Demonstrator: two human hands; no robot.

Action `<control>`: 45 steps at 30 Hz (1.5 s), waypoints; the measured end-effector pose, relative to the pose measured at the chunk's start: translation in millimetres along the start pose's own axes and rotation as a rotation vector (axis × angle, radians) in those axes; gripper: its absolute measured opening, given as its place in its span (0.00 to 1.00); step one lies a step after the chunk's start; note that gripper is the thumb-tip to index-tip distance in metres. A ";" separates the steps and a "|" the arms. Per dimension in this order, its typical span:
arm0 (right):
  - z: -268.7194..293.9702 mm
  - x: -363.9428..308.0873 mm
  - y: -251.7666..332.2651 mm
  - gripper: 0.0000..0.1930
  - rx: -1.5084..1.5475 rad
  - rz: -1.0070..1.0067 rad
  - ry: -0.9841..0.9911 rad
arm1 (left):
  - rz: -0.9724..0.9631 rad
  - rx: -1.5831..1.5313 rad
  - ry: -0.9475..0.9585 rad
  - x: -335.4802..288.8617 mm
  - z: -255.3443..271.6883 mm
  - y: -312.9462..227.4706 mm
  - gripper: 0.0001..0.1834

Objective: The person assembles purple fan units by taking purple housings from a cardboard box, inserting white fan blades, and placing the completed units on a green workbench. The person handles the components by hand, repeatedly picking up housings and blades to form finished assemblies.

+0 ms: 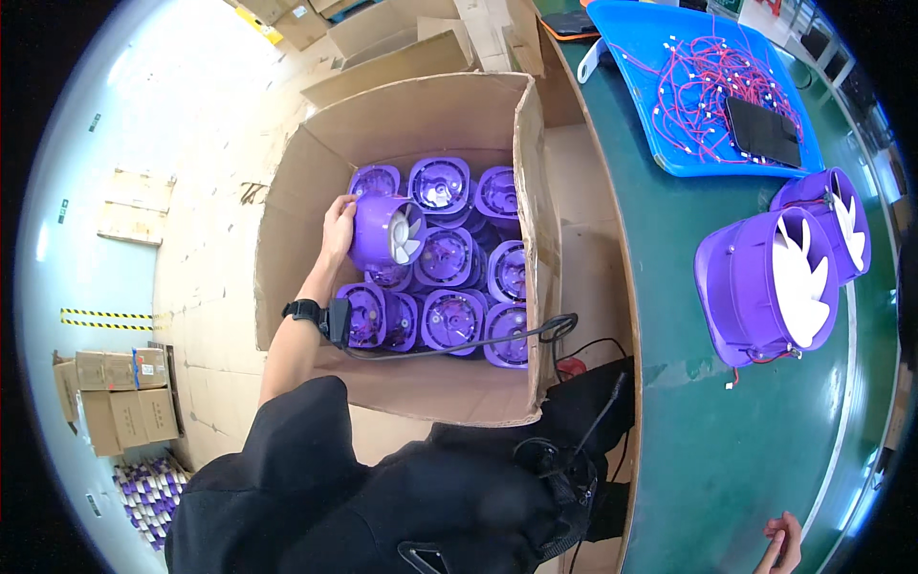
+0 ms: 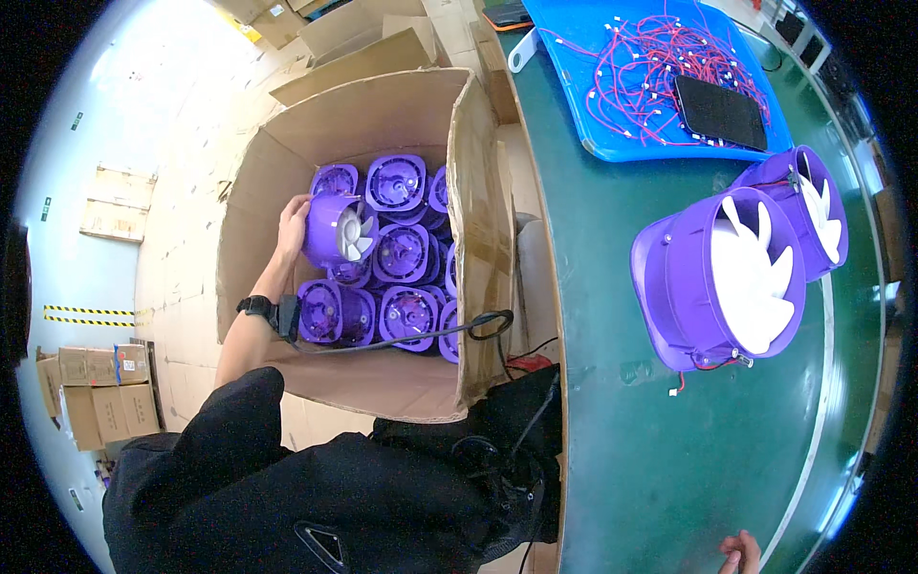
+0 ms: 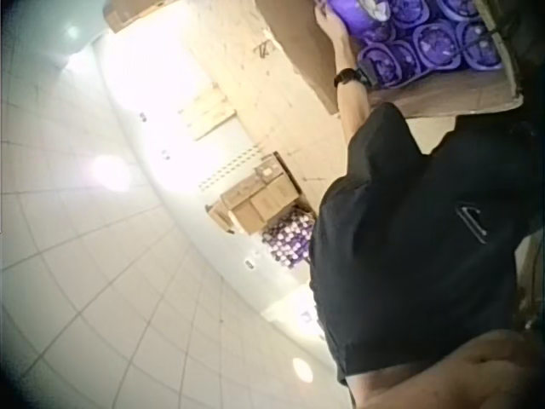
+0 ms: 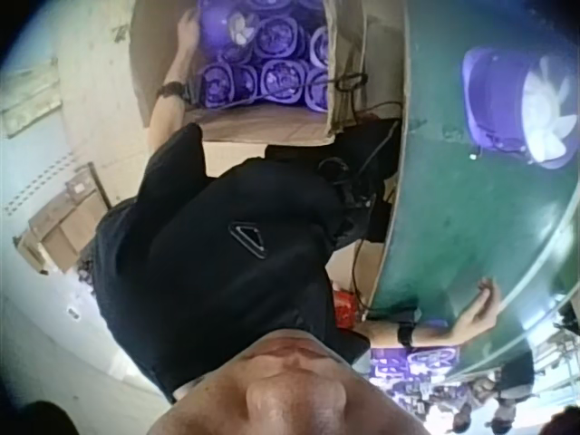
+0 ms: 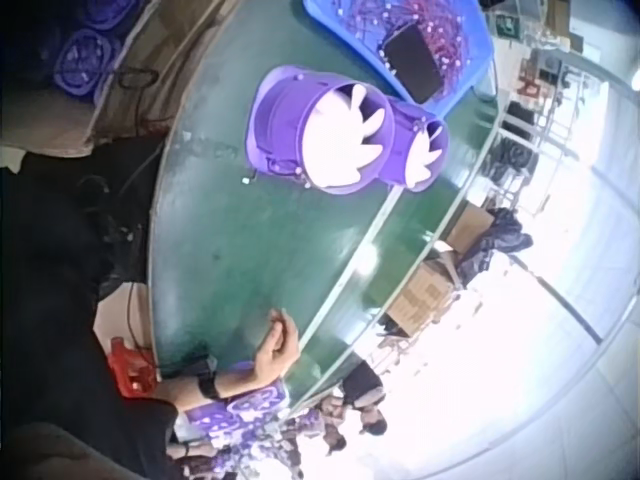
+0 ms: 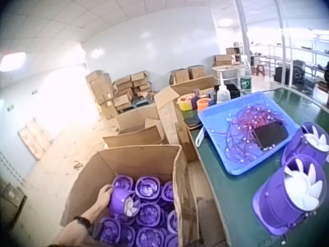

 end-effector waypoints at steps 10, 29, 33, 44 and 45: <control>0.7 0.1 -4.9 0.12 0.008 -0.020 0.022 | -0.287 0.341 0.402 -44.3 -60.6 -31.4 0.33; -8.6 0.8 -11.1 0.13 -0.033 -0.089 0.083 | -0.511 1.059 0.428 36.1 -194.0 -19.7 0.25; -7.3 4.5 -20.1 0.13 0.061 -0.151 0.056 | -0.299 0.360 0.361 48.6 -118.1 -31.0 0.26; -19.4 -0.3 24.2 0.24 0.450 0.189 0.111 | -0.381 -0.943 0.628 -54.5 -39.6 -255.4 0.26; -29.8 1.8 40.5 0.31 0.739 0.128 0.080 | -0.494 -0.927 0.798 -83.9 -53.1 -291.5 0.26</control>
Point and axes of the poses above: each hand's wrist, its own x-axis towards the middle knuckle, its own z-axis out of the back of the hand, y = z × x, the point moved 8 cm from there along x, towards the middle knuckle, and after that the axes turned 5 degrees about x, right-handed, at the moved point
